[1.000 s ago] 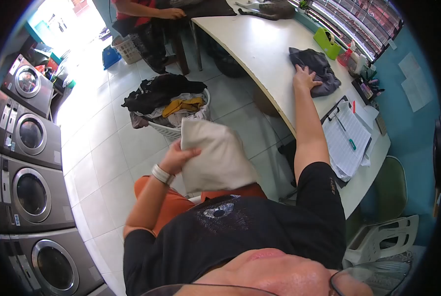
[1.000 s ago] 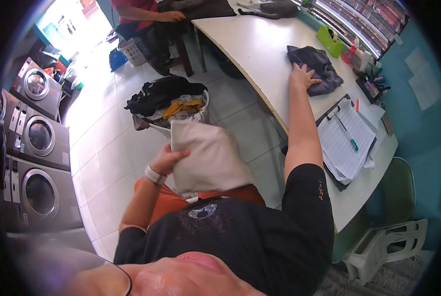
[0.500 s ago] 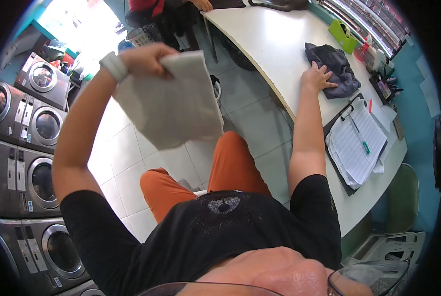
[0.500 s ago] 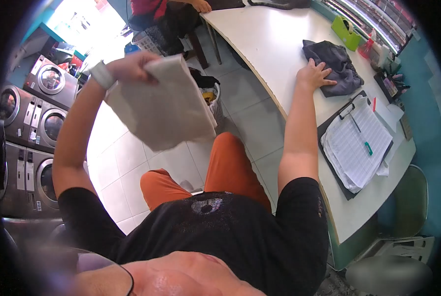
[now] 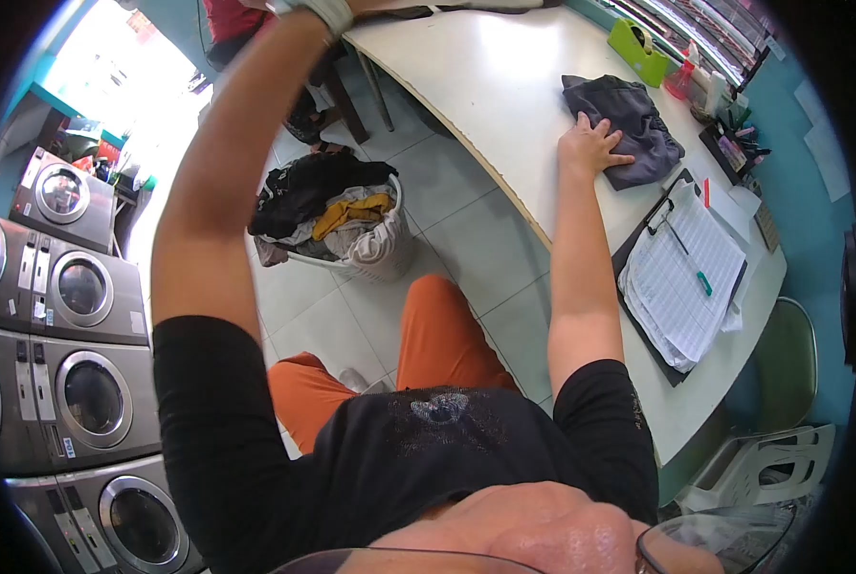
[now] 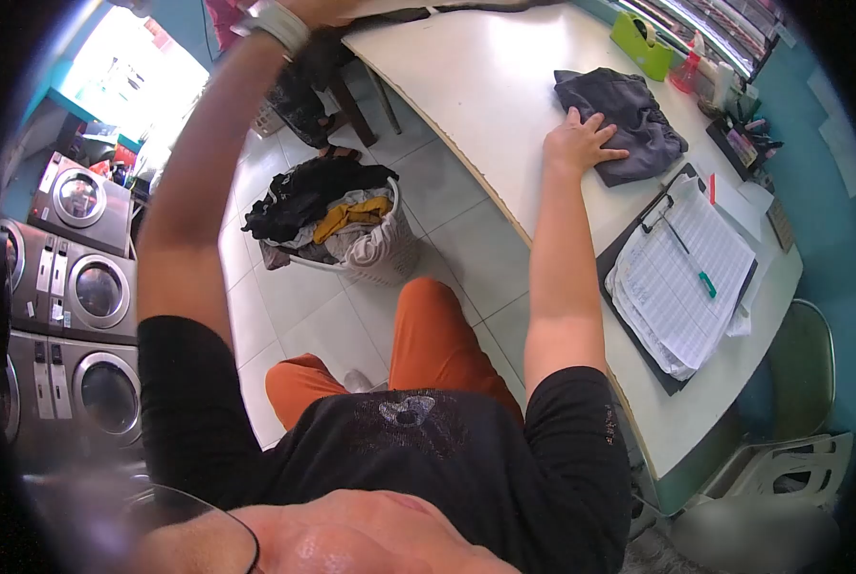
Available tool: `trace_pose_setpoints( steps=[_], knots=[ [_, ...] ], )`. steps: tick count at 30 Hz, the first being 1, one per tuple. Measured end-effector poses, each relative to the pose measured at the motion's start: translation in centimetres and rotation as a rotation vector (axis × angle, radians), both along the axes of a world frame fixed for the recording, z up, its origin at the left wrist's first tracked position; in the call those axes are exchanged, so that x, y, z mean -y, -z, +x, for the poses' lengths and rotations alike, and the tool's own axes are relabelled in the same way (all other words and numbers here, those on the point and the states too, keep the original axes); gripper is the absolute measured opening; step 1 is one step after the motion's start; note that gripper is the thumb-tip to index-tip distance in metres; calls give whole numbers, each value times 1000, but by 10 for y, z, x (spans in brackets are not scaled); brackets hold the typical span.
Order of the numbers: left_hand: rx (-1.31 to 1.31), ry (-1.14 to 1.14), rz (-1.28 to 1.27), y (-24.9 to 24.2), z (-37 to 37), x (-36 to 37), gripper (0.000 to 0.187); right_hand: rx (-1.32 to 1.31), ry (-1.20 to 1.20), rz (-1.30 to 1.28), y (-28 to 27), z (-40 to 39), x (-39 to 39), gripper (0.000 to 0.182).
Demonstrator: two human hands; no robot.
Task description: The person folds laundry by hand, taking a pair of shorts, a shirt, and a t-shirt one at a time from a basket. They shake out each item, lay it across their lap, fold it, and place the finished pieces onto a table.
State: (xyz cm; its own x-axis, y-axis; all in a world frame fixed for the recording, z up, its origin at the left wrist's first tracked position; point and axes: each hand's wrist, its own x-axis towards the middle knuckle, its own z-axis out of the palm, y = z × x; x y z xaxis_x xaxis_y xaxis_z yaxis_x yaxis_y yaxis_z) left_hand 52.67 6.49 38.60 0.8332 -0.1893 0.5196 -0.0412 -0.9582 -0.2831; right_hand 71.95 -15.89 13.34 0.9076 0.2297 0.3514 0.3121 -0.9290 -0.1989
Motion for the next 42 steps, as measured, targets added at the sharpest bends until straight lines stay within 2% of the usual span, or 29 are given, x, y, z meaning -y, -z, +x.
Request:
trace_pose_setpoints(
  steps=[1,2,3,4,5,6,7,9,11,14,17,19,21,23,25,26,28,29,31,32,33,35,36,37,38,39,40,42],
  knots=[
    [-15,168,140,40,19,-33,39,3,-2,5,1,1,-1,36],
    [-198,-223,171,95,37,-54,47,6,-5,9,2,1,-1,36],
    [-109,10,48,138,30,-54,40,7,-5,7,2,1,-1,36],
    [-255,-145,36,166,13,-35,45,11,2,14,2,2,-2,35],
    [-556,-361,17,163,-3,5,45,14,5,20,3,2,-3,34],
    [-467,-208,96,203,-13,-9,41,13,-3,15,3,3,-5,34],
    [-442,-152,88,220,-28,-2,34,42,8,10,4,3,-5,33],
    [-257,-44,-220,257,-61,9,21,58,-3,-6,8,6,-7,32],
    [-217,-161,-414,303,-99,25,18,128,-23,-47,15,11,-11,31],
    [-372,-317,-660,390,-159,38,17,251,-91,-75,27,19,-16,31],
    [-352,-559,-749,448,-198,42,17,227,-135,-102,29,23,-18,35],
    [-273,-631,-732,464,-215,33,17,211,-143,-121,31,27,-18,36],
    [-7,-827,-715,472,-225,20,15,199,-144,-141,32,33,-17,37],
    [103,-870,-768,478,-237,-6,14,160,-131,-156,31,33,-18,39],
    [152,-991,-675,492,-251,-45,27,140,-130,-180,29,31,-18,40],
    [155,-998,-678,489,-255,-57,27,138,-126,-184,30,34,-18,40],
    [119,-1265,-342,480,-264,-80,52,144,-112,-197,32,38,-18,40],
    [124,-1271,-342,475,-269,-87,52,147,-118,-195,34,39,-18,40],
    [-96,-1388,-532,469,-278,-103,67,130,-102,-221,34,42,-18,40],
    [-121,-1414,-489,470,-281,-109,51,136,-104,-219,34,43,-18,40],
    [-117,-1416,-489,471,-281,-116,51,139,-106,-216,34,44,-18,40],
    [-318,-1331,-528,476,-284,-128,33,131,-101,-214,33,42,-18,39],
    [-93,-1247,-489,485,-279,-121,19,120,-100,-211,32,41,-19,39],
    [-151,-1165,-646,478,-271,-118,15,120,-103,-214,32,42,-19,39],
    [-15,-1031,-604,480,-267,-101,12,133,-96,-225,34,45,-19,39],
    [44,-933,-628,481,-268,-84,11,146,-90,-236,35,47,-18,39],
    [190,-781,-772,467,-268,-55,10,150,-93,-234,35,47,-18,39],
    [242,-582,-875,463,-274,-8,11,184,-89,-246,34,46,-19,39]
  ],
)
